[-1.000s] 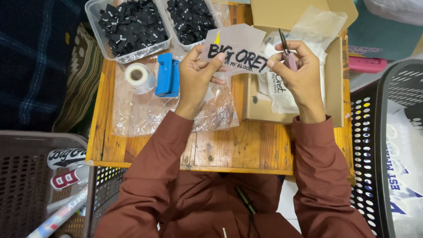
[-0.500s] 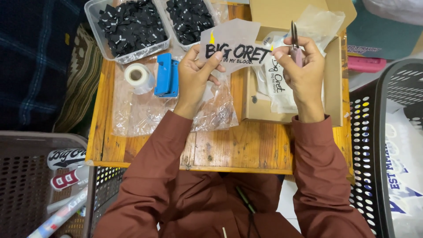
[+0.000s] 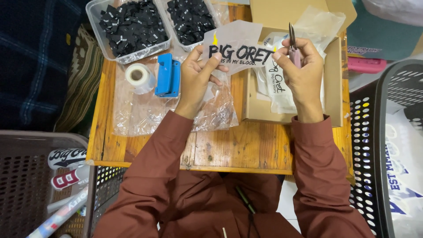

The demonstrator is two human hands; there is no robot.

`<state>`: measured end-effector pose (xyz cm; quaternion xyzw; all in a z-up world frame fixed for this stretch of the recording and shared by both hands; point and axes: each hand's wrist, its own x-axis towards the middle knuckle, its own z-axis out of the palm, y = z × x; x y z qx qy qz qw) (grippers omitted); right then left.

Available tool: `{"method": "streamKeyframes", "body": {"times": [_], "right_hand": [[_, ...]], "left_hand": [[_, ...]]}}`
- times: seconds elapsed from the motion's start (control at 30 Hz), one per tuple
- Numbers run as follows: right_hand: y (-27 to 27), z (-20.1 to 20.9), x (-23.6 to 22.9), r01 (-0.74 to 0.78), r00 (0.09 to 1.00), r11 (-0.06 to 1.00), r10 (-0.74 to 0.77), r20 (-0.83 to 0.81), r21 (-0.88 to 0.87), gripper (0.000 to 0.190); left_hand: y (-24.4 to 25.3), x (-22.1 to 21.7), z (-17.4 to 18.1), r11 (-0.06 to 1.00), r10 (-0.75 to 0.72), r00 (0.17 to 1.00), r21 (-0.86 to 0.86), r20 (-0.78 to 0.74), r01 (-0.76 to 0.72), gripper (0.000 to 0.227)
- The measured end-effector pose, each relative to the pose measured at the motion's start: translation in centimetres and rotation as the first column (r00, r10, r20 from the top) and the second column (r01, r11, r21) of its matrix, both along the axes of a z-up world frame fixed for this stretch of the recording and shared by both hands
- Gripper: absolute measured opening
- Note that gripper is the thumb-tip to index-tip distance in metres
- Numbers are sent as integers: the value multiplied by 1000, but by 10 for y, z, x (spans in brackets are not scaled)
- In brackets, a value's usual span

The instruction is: The person cuts white and red decals into smaller sections using a pair of shears.

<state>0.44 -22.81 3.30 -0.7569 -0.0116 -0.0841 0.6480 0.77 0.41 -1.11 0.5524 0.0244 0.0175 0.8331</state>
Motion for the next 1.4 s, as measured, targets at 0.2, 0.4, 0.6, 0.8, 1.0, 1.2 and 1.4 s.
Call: {"method": "streamKeyframes", "body": {"times": [0.2,0.4,0.6,0.8,1.0,1.2,1.4], "right_hand": [[1,1,0,21,1000,999,-21,-2,31,24],[-7,-7,3,-20,997,998,15,72,64,23],[-4,-2,0,-17,998,999,14,67,45,20],[-5,0,1,-101,995,990,102,-2,-102,8],[8,4,-6,-375,909,757,186,-373,-536,22],[19,-38,0,-383,923,497,174,-343,-778,26],[21,-39,-1,-354,935,520,199,-293,-777,18]], "left_hand": [[0,-1,-2,999,-32,999,39,42,31,48],[-3,-2,-4,997,-59,994,59,87,54,46],[-1,-2,-1,996,-44,996,85,75,37,44],[-1,0,-5,999,29,983,9,179,-31,22],[6,6,-8,990,140,981,4,137,-142,24],[10,7,-9,985,171,980,-27,106,-169,25],[15,10,-10,978,200,975,-90,100,-191,23]]}}
